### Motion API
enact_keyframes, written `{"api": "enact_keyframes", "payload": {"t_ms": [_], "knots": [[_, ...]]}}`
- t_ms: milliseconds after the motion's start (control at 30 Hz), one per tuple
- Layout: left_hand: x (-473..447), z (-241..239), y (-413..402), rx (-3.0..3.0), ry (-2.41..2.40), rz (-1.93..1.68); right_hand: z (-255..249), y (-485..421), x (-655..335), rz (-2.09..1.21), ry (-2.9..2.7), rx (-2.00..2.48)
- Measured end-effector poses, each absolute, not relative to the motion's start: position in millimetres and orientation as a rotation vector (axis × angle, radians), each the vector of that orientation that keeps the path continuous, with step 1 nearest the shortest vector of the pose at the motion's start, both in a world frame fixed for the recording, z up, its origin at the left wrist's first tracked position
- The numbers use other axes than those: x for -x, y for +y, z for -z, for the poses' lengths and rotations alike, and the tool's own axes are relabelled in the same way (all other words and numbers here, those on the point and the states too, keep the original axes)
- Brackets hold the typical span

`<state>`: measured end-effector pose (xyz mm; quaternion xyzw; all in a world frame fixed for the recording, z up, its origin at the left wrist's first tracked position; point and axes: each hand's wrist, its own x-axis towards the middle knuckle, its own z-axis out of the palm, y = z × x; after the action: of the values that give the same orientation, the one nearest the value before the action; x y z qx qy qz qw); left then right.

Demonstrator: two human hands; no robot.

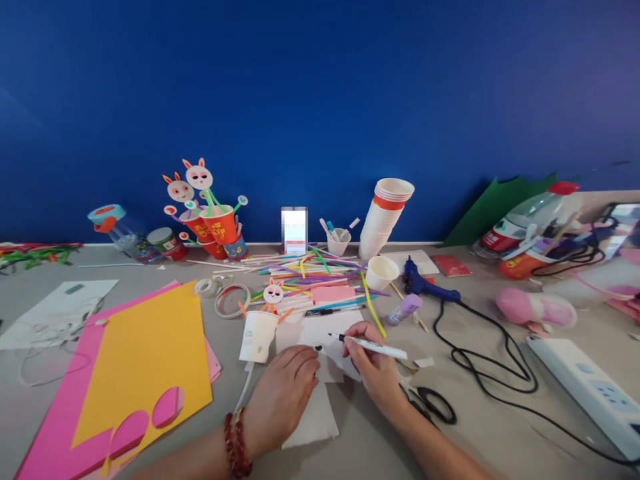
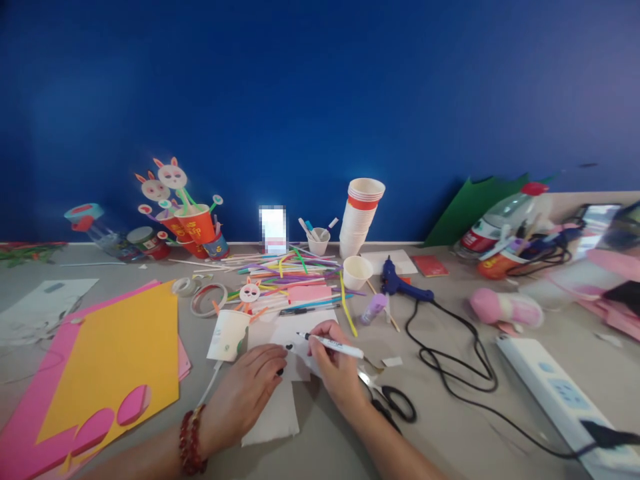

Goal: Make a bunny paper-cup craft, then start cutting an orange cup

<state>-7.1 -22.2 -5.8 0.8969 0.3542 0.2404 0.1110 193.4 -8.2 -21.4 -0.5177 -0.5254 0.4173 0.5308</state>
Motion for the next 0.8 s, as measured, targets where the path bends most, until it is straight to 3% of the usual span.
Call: {"api": "enact_keyframes", "payload": {"t_ms": [400,800], "knots": [[11,-2,-34,-2.265,1.123,-0.705,2,-37,-191,-1.069,-1.467,0.981],[10,6,-37,-2.224,1.02,-0.578,0,-38,-176,-1.098,-1.705,1.003]]}}
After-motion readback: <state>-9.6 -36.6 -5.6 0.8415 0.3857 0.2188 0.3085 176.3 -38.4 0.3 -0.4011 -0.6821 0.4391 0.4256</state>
